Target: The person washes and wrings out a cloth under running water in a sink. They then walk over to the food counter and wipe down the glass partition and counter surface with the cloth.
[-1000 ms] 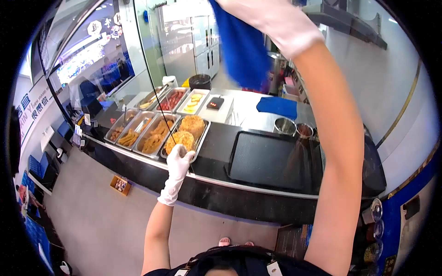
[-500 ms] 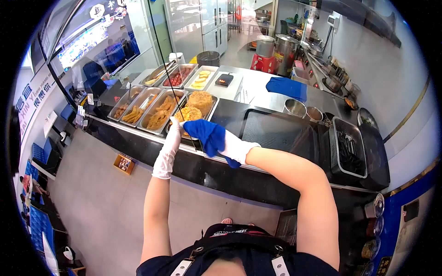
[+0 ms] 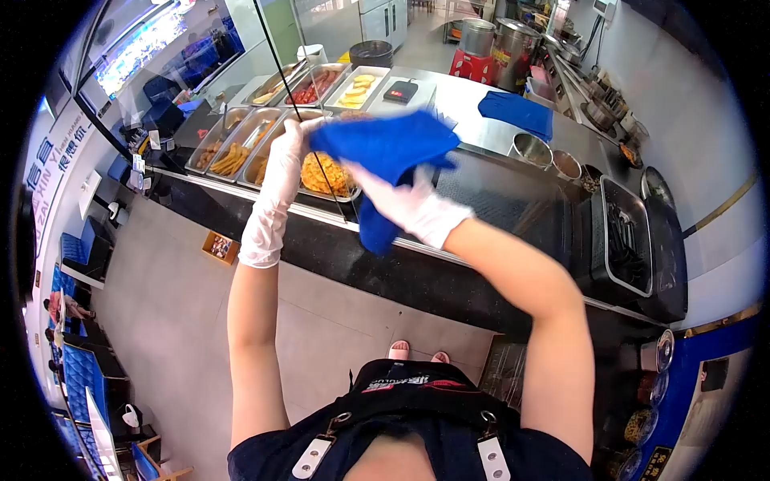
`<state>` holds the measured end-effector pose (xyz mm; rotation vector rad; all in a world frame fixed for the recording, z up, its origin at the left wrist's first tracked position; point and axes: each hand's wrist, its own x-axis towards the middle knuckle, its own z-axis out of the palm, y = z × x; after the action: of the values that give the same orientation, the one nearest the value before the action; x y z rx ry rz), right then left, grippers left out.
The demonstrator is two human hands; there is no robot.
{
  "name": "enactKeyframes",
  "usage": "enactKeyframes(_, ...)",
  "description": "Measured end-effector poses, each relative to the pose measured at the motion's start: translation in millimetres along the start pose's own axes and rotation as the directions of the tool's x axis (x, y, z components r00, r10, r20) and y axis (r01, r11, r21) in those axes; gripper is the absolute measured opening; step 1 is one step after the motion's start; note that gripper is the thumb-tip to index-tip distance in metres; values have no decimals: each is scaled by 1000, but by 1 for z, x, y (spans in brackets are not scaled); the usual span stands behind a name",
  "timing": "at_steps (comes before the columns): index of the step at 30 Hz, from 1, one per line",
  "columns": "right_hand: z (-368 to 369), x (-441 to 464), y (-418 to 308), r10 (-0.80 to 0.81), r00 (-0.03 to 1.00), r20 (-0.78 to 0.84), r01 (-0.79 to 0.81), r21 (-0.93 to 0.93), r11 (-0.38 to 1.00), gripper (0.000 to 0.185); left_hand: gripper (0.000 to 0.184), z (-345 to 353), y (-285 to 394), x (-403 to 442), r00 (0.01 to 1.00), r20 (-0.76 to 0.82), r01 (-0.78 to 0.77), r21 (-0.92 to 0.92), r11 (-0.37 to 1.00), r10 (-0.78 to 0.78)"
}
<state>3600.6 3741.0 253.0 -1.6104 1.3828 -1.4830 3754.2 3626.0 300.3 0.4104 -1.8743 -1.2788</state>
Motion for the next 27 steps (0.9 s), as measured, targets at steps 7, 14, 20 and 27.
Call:
enactKeyframes(7, 28, -71, 52, 518, 759, 395, -647, 363, 671, 17, 23, 19, 9, 9, 998, -65, 25, 30, 999, -23)
enactKeyframes(14, -112, -35, -178, -372, 905, 204, 390, -746, 539, 29, 25, 18, 13, 15, 998, -21, -63, 139, 988, 67)
enactKeyframes(20, -183, 15, -290, -816, 504, 282, -409, -754, -513, 45, 22, 19, 6, 14, 1000, -1, -29, 17, 999, 29)
enactKeyframes(27, -93, -149, 24, -37, 999, -16, 5, -860, 510, 27, 24, 19, 9, 12, 998, 4, -55, 52, 997, 55)
